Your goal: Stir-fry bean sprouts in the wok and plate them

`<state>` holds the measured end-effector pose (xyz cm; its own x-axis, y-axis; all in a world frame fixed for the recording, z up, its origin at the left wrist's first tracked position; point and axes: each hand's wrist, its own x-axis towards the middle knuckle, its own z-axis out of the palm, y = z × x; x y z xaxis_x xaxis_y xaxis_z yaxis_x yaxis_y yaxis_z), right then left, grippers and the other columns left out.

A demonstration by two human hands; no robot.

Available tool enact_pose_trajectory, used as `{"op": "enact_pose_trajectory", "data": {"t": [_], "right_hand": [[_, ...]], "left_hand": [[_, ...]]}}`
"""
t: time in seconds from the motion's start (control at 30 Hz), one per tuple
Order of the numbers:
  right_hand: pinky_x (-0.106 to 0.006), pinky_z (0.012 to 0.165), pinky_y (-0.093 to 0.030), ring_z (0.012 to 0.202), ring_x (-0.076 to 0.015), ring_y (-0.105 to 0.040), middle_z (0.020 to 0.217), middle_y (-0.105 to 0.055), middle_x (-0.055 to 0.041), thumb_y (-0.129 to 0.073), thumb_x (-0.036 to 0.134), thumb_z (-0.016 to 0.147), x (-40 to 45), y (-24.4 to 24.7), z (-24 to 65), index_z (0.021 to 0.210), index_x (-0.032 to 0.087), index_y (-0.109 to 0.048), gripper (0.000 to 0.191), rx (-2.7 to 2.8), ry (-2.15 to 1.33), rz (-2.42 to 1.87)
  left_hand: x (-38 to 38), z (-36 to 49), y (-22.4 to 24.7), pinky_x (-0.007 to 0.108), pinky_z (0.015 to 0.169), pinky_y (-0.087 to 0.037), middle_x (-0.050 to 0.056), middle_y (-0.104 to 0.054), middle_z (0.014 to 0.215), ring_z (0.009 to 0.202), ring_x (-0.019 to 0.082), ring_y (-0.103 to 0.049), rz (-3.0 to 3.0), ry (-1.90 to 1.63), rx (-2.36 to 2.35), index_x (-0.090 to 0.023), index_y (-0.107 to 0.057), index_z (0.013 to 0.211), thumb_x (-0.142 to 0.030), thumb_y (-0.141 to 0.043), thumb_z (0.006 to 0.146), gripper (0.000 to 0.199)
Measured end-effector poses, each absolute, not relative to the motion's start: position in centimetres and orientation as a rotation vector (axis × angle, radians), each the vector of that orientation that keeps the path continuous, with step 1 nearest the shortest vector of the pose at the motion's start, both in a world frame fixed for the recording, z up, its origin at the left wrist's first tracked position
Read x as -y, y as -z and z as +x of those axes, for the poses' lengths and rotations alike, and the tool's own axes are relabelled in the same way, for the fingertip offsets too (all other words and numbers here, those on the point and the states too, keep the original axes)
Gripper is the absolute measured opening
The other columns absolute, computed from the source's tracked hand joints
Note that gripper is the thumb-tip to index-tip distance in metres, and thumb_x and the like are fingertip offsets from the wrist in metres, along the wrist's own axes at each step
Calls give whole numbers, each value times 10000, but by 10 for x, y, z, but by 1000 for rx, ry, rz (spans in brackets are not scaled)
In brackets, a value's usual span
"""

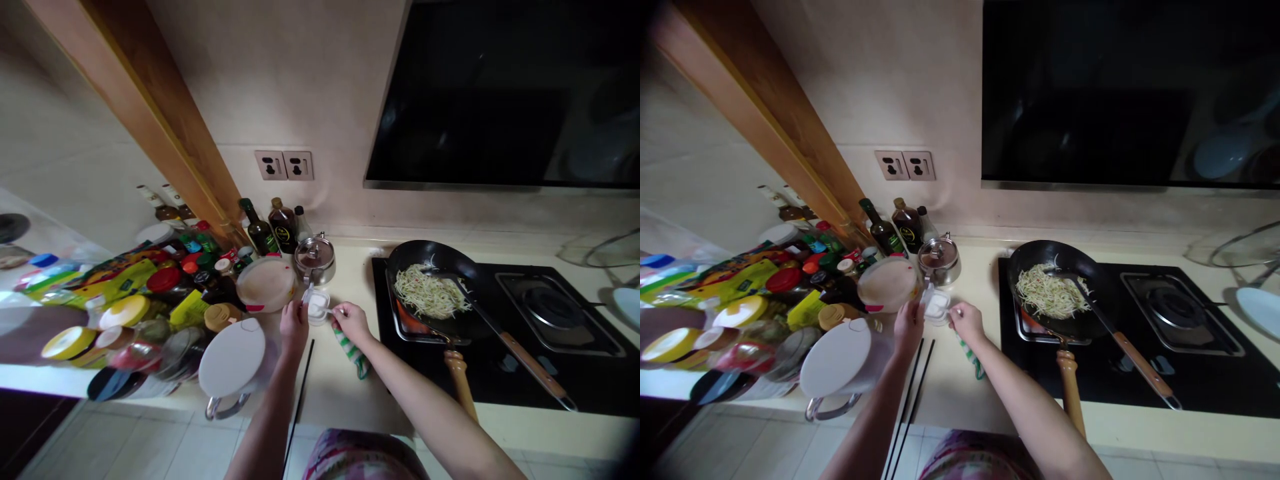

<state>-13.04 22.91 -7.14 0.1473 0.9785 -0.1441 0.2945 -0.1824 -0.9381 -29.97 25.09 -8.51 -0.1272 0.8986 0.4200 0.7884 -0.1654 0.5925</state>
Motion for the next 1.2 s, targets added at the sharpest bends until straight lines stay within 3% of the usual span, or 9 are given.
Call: {"op": "enact_pose_trajectory", "data": {"t": [0.4, 1.2], "right_hand": [[-207, 535, -451, 519, -119, -602, 560, -640, 22, -521, 280, 839, -215, 67, -120, 738, 212, -655, 182, 1367, -942, -1571], [-180, 421, -428, 397, -89, -532, 467, -595, 33, -545, 258, 786, -220, 71, -136, 635, 184, -600, 178, 1037, -1193, -1541]], "left_hand": [[-251, -298, 85, 329, 694, -458, 69, -621, 737, 739, 221, -583, 1962, -1176, -1950, -202, -564, 747, -313, -455, 869, 197], [-253, -298, 89, 336, 705, -460, 47, -625, 725, 760, 228, -590, 1972, -1186, -1900, -219, -584, 782, -326, -469, 866, 178]]}}
